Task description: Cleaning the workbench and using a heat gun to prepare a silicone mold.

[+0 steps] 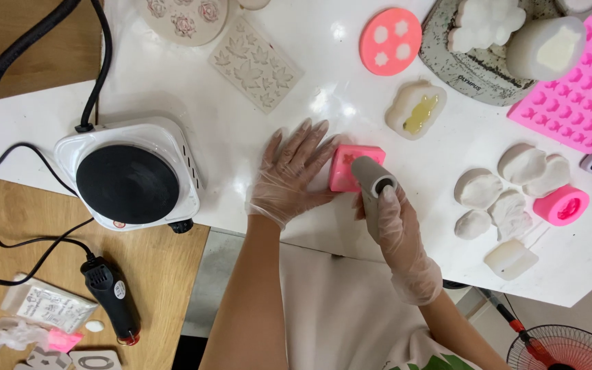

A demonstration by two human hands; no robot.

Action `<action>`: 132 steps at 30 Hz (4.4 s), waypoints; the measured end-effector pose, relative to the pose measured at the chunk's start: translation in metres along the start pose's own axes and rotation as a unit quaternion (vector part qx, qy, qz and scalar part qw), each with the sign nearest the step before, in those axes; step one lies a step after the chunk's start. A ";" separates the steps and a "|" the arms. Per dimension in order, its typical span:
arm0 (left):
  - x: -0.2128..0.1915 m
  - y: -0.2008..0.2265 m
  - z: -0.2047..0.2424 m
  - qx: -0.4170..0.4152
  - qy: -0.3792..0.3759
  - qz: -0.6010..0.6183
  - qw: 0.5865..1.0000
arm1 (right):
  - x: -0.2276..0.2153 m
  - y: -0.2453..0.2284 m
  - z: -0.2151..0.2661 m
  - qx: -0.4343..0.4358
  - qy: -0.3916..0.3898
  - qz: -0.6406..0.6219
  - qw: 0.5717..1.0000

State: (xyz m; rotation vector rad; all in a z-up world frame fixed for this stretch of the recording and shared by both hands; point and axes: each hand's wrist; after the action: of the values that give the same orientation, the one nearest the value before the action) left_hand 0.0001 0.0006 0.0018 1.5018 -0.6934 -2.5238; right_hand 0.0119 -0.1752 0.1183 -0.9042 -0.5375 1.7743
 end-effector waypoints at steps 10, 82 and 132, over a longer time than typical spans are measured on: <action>-0.003 0.000 -0.002 -0.005 -0.027 -0.006 1.000 | -0.002 -0.012 -0.003 -0.013 -0.011 0.055 0.998; 0.008 -0.004 0.000 0.014 0.033 0.032 0.999 | -0.014 0.017 -0.008 0.017 -0.010 0.003 1.000; -0.003 -0.001 0.003 0.019 0.013 -0.016 1.000 | 0.009 0.000 0.003 0.032 0.026 0.005 0.999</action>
State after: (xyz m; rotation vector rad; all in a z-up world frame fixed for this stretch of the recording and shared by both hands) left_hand -0.0008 0.0033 0.0044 1.5680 -0.7223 -2.5225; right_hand 0.0081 -0.1667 0.1174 -0.9070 -0.4403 1.7615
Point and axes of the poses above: each hand's wrist, its own z-axis away from the middle knuckle, its own x-axis out of the palm, y = z × x, and after that the axes turned 5 degrees about y, right-handed
